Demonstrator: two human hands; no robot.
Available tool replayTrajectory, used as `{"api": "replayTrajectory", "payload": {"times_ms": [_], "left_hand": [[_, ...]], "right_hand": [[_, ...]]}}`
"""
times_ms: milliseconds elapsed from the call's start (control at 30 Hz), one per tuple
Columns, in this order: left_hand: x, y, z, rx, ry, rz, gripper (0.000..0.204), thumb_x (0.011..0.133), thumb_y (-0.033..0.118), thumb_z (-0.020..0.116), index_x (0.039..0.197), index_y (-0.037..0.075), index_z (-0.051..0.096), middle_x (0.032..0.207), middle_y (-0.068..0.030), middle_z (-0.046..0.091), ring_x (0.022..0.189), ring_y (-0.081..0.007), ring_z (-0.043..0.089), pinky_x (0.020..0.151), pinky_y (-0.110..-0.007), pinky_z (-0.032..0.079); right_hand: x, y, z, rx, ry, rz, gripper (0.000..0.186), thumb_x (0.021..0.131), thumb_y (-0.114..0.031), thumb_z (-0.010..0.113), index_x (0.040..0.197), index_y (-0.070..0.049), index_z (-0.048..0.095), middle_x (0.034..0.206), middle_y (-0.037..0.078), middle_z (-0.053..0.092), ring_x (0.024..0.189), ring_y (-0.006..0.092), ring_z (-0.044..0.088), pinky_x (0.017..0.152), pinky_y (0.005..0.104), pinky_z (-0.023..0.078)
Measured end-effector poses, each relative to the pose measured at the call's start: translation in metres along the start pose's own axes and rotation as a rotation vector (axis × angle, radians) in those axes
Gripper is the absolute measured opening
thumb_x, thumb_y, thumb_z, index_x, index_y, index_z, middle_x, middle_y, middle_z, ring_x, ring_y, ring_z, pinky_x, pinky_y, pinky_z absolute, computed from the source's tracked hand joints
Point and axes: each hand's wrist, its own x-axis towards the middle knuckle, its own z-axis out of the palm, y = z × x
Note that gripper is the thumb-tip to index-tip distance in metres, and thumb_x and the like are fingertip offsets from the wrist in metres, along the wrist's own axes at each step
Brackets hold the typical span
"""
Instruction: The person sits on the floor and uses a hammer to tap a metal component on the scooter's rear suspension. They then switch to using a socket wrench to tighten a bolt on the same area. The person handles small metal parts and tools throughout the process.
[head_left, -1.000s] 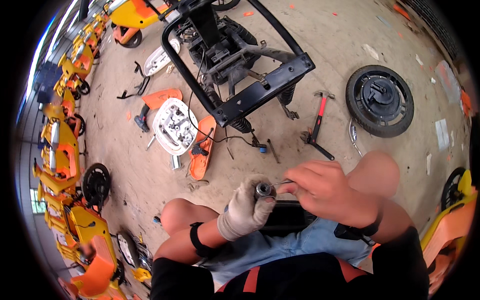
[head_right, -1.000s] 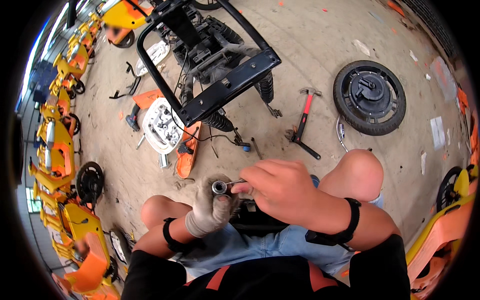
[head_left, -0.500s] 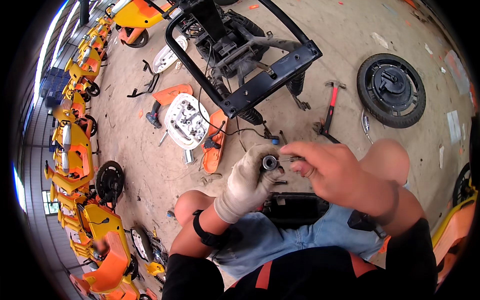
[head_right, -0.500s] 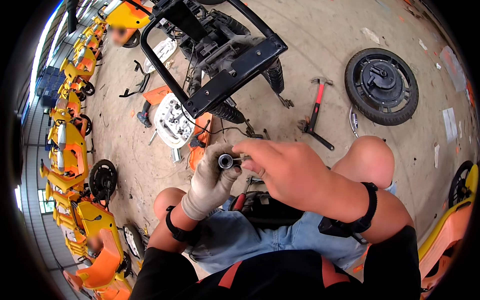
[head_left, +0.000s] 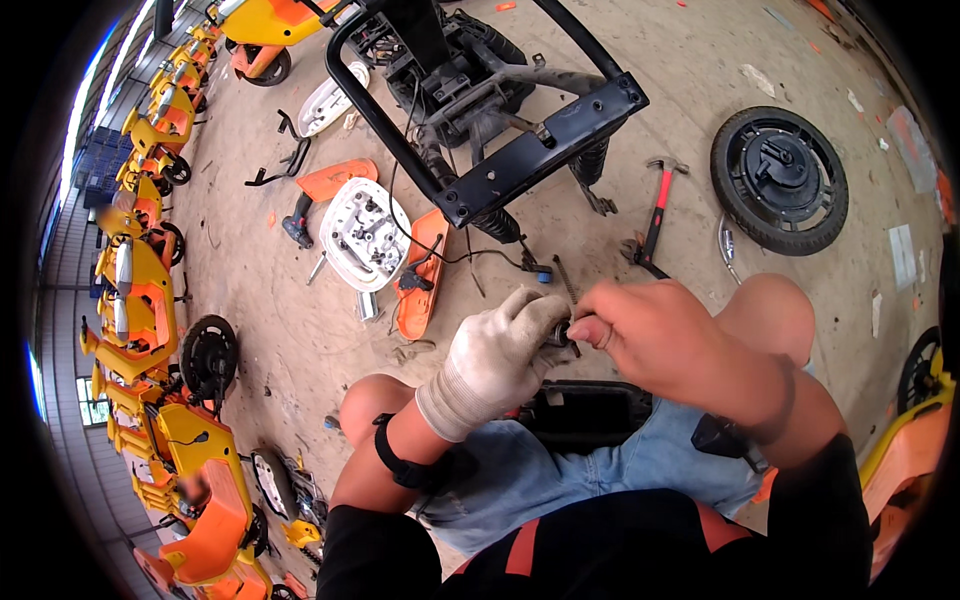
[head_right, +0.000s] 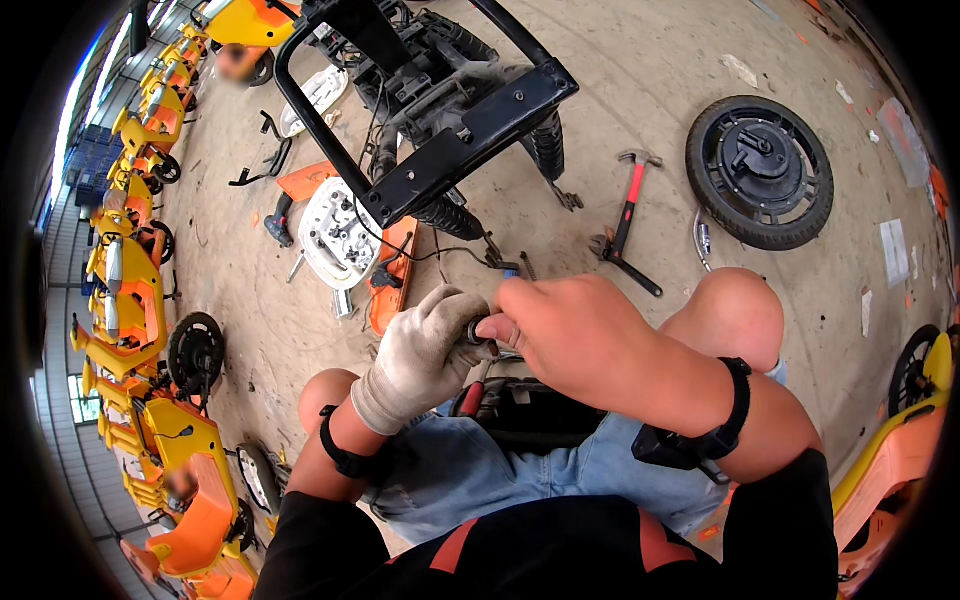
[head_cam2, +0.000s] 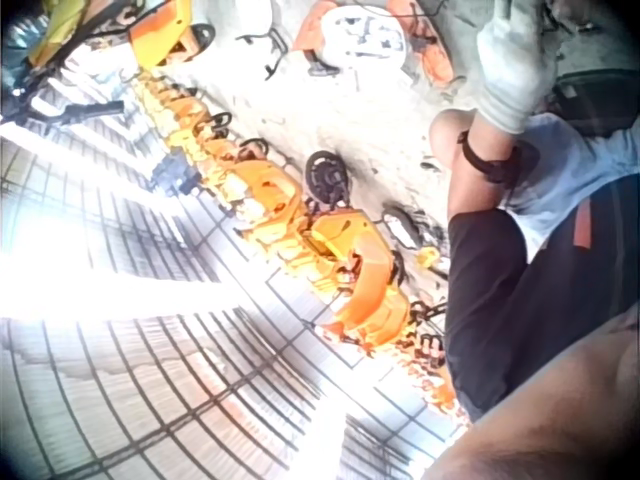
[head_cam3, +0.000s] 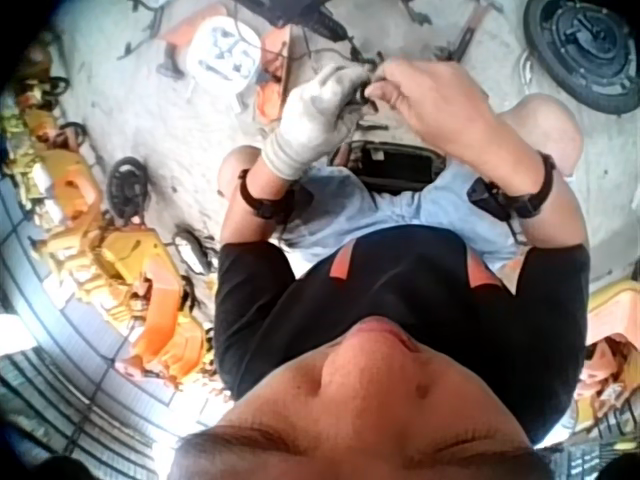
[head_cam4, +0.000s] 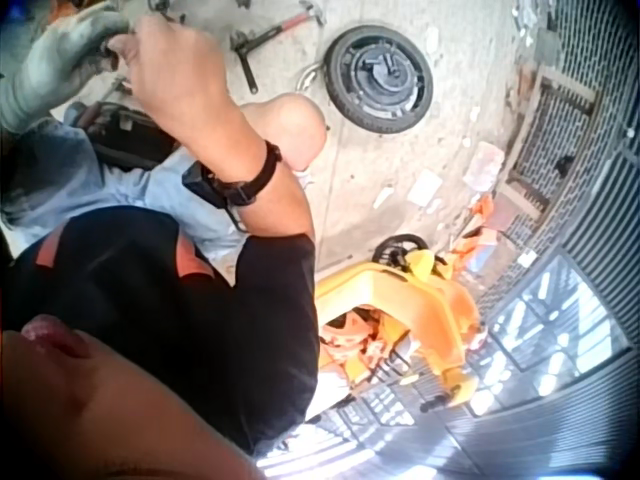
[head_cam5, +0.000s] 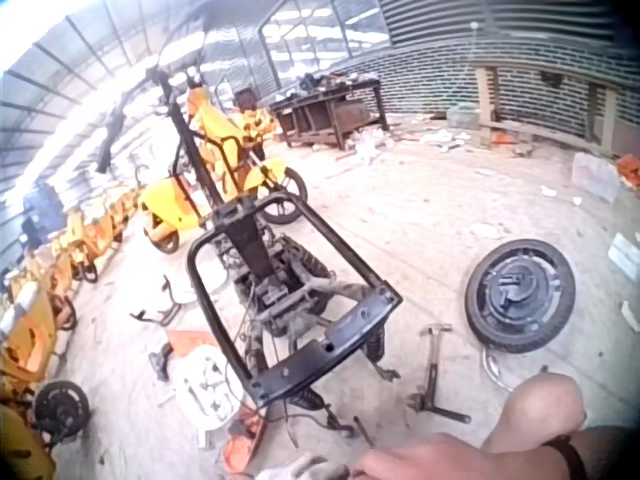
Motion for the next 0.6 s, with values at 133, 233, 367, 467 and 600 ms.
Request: {"api": "replayTrajectory", "payload": {"times_ms": [133,233,367,467,600], "left_hand": [[-0.0002,0.0008,-0.0049,0.031,-0.062,0.039,0.040,0.076,0.022,0.077,0.106,0.005,0.058,0.091,-0.0141,0.062,0.073,-0.0346,0.065,0.060,-0.042,0.053],[-0.0012,-0.0011,-0.0077,-0.089,-0.116,0.065,0.038,0.078,0.027,0.078,0.103,0.005,0.059,0.079,-0.0132,0.063,0.072,-0.0335,0.065,0.060,-0.041,0.053],[-0.0023,0.0043,-0.0081,-0.228,-0.213,-0.117,0.038,0.079,0.032,0.079,0.099,0.005,0.062,0.070,-0.0115,0.064,0.067,-0.0296,0.067,0.059,-0.037,0.053],[-0.0037,0.0066,-0.0064,-0.303,-0.169,-0.158,0.038,0.078,0.034,0.080,0.096,0.004,0.063,0.067,-0.0108,0.064,0.060,-0.0257,0.065,0.058,-0.034,0.052],[-0.0064,0.0042,-0.0044,-0.364,-0.119,-0.154,0.038,0.077,0.036,0.081,0.093,0.004,0.066,0.063,-0.0099,0.062,0.053,-0.0225,0.061,0.055,-0.033,0.050]], "right_hand": [[0.0021,0.0042,-0.0019,-0.025,-0.100,-0.004,0.026,0.089,-0.028,0.067,0.081,-0.005,0.058,0.066,0.016,0.058,0.060,0.0379,0.057,0.051,0.0431,0.044],[0.0044,0.0037,-0.0019,0.008,-0.165,-0.001,0.036,0.093,-0.035,0.061,0.076,-0.004,0.054,0.064,0.018,0.057,0.060,0.0402,0.057,0.052,0.0470,0.043],[0.0061,0.0011,0.0001,0.094,-0.208,0.011,0.043,0.095,-0.040,0.057,0.074,-0.003,0.053,0.063,0.020,0.056,0.060,0.0419,0.056,0.052,0.0482,0.042],[0.0075,-0.0010,0.0018,0.207,-0.234,0.041,0.044,0.095,-0.042,0.056,0.074,-0.003,0.053,0.062,0.020,0.055,0.060,0.0419,0.055,0.052,0.0475,0.041],[0.0085,-0.0025,0.0045,0.285,-0.231,0.039,0.043,0.093,-0.041,0.059,0.075,-0.003,0.054,0.061,0.020,0.054,0.060,0.0412,0.055,0.051,0.0460,0.041]]}}
